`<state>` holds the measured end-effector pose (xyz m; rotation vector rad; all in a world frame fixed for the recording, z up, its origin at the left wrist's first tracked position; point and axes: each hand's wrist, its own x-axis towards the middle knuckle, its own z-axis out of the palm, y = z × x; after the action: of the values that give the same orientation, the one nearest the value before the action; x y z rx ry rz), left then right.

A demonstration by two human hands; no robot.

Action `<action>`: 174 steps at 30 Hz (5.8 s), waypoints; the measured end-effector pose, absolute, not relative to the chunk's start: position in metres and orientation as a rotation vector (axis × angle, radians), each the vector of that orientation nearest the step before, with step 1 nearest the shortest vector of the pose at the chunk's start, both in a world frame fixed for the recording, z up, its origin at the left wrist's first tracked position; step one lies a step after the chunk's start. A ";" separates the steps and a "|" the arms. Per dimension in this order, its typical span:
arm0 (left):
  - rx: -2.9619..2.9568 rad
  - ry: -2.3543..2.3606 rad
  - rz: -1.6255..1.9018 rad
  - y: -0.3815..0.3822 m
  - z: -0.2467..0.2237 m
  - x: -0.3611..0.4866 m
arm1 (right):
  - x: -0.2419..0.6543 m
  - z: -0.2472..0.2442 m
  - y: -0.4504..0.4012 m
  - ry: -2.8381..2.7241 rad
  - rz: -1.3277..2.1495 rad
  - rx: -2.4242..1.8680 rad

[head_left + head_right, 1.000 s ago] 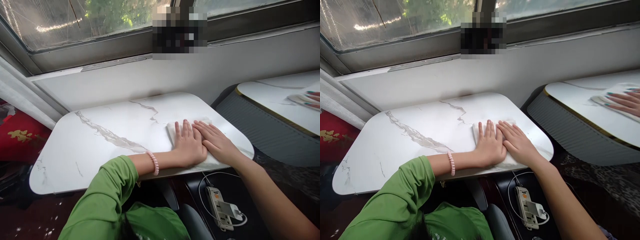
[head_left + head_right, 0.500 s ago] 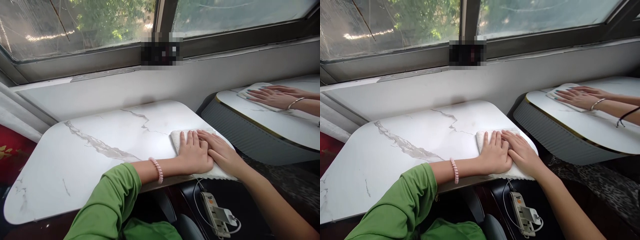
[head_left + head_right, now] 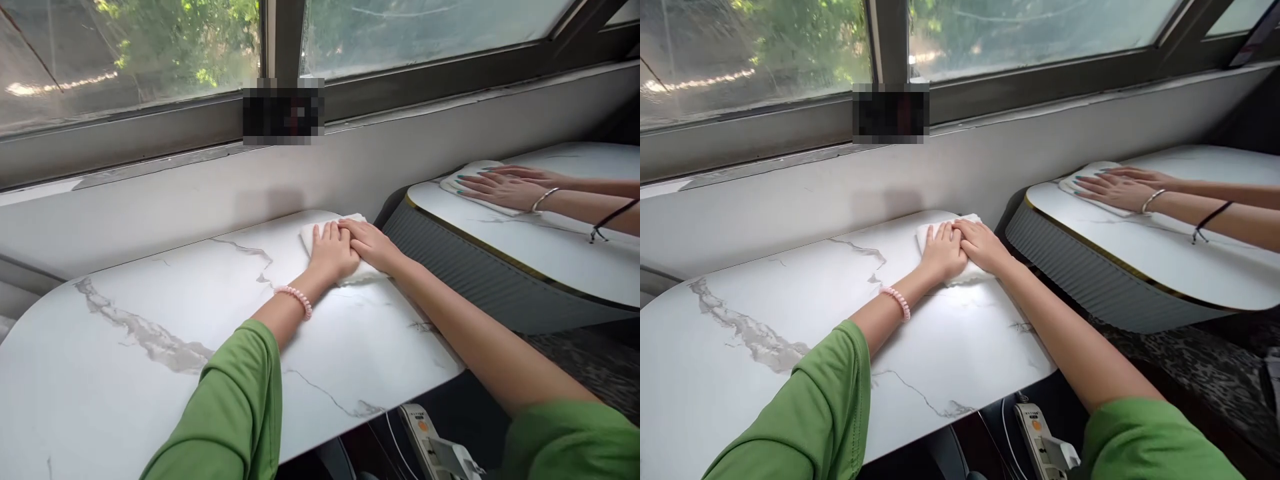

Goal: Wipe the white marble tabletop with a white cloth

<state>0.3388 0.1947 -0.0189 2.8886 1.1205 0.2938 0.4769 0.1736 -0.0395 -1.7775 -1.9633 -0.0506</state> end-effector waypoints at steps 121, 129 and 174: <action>2.825 1.252 -0.028 0.214 -0.001 0.154 | 0.303 -0.031 0.195 -2.393 -0.055 -1.696; 2.816 1.335 0.202 0.280 -0.006 0.145 | 0.291 -0.033 0.266 -2.257 -0.021 -1.648; 2.604 1.629 0.039 0.120 0.005 0.063 | 0.201 -0.032 0.129 -2.416 -0.059 -1.531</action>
<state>0.0626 0.1197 0.0050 2.6042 1.6289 0.0388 0.2011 0.1292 -0.0325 -1.5309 -2.4156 -0.0587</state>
